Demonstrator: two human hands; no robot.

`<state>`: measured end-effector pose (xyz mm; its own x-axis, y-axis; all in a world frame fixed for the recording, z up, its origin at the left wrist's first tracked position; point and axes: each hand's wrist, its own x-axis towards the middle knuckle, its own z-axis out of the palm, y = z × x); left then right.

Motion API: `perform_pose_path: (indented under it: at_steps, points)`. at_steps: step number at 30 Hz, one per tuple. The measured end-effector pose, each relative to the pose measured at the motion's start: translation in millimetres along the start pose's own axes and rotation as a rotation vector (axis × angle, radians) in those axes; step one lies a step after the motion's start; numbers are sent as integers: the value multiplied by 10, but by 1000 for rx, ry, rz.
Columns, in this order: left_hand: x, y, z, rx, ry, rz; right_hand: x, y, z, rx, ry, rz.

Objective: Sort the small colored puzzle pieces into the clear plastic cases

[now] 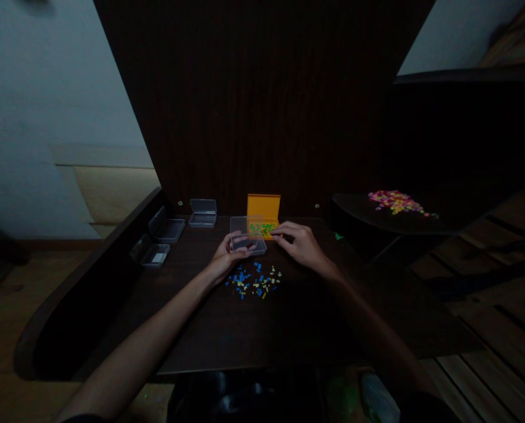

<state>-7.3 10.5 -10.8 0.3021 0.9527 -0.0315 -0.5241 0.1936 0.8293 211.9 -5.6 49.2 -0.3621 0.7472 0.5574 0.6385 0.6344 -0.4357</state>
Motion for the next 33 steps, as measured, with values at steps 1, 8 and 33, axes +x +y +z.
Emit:
perform_pose_path:
  at_steps: [1, 8, 33]
  points:
    - [-9, -8, 6, 3, -9, -6, 16, -8, 16, 11, -7, 0]
    - [-42, -74, 36, 1, -70, -22, 30, -18, 280, 11, -140, -42]
    - [51, 55, -67, 1, 76, 26, -197, 107, 310, -122, -391, 60]
